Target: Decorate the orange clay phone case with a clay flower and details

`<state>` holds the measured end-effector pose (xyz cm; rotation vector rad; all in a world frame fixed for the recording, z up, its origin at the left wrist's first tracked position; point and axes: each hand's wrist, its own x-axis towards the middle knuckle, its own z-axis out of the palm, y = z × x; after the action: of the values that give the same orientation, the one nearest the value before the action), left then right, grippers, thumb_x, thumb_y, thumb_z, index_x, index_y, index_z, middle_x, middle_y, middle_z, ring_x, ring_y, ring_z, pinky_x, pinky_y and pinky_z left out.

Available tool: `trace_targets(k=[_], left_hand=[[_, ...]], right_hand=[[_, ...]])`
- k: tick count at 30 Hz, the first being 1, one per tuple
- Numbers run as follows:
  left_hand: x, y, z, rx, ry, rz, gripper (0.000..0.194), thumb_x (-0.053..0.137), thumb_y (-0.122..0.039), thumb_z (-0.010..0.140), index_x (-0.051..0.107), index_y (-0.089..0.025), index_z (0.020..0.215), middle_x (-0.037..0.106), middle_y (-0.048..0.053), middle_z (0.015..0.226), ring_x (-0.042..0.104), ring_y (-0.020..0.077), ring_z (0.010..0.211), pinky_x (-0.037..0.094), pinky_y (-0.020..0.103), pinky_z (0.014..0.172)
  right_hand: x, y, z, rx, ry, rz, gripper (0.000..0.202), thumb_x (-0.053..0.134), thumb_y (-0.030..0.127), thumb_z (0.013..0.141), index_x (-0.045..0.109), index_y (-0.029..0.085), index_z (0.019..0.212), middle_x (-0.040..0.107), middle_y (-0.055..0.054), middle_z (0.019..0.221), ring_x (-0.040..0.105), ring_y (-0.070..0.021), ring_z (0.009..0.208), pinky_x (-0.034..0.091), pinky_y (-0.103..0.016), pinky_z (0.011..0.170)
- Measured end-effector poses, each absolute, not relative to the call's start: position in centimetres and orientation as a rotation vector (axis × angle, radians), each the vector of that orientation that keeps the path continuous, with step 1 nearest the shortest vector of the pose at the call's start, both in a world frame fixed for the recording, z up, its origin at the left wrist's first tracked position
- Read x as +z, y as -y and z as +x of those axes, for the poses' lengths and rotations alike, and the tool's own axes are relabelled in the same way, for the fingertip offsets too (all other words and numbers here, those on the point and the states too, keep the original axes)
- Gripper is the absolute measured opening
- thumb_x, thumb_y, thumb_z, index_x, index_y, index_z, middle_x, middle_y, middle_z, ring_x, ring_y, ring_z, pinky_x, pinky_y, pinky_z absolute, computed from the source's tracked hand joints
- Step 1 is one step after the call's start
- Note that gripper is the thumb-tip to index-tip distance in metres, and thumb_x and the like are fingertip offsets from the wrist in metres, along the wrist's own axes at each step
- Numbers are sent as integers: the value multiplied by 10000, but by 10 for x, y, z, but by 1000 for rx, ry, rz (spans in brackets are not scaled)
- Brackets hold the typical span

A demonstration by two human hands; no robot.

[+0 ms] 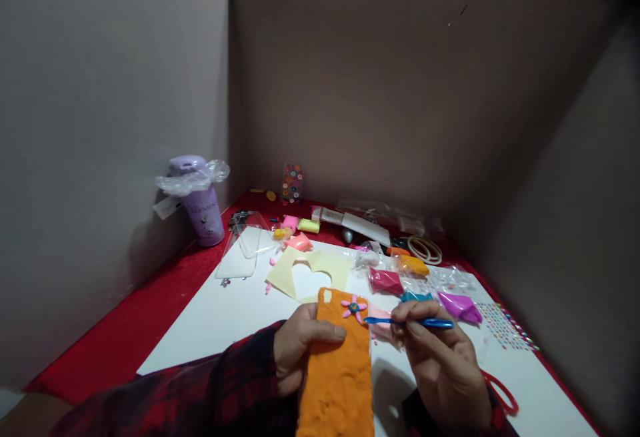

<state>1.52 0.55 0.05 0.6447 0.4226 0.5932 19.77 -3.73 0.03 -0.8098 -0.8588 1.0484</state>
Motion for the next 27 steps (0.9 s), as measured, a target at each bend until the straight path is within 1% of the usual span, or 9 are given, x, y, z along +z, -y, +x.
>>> trace_targets(k=[7,11,15,21,27], left_hand=[[-1,-5,15,598,-408,647,276,541,-93,679,607,-67,946,599,99,810,578,166,695,438,374,770],[0,-5,16,607,-423,643,265,542,-84,666,609,-65,922,598,98,794,583,171,694,443,359,751],[-1,-5,16,597,-417,644,266,547,-92,671,608,-64,929,598,101,803,584,175,695,446,374,756],[1,-6,16,605,-431,633,250,553,-87,660,612,-70,902,599,97,790,582,169,684,450,370,753],[3,-6,16,603,-446,644,266,565,-95,656,615,-77,917,602,97,803,587,174,694,452,346,737]], right_hand=[[-2,38,198,1031,869,-829,86,655,173,690,610,185,762,608,-34,768,556,-110,594,458,-238,556],[-3,38,199,1047,865,-805,81,646,179,700,602,188,768,604,-33,771,553,-111,601,454,-235,550],[-3,38,198,1038,888,-816,72,635,175,714,599,193,773,605,-29,775,553,-108,600,454,-237,562],[-2,37,198,1037,883,-815,76,641,174,705,604,194,768,602,-29,770,552,-109,599,452,-240,559],[-2,38,196,1012,903,-820,69,644,177,700,610,194,758,600,-34,759,547,-119,581,458,-273,561]])
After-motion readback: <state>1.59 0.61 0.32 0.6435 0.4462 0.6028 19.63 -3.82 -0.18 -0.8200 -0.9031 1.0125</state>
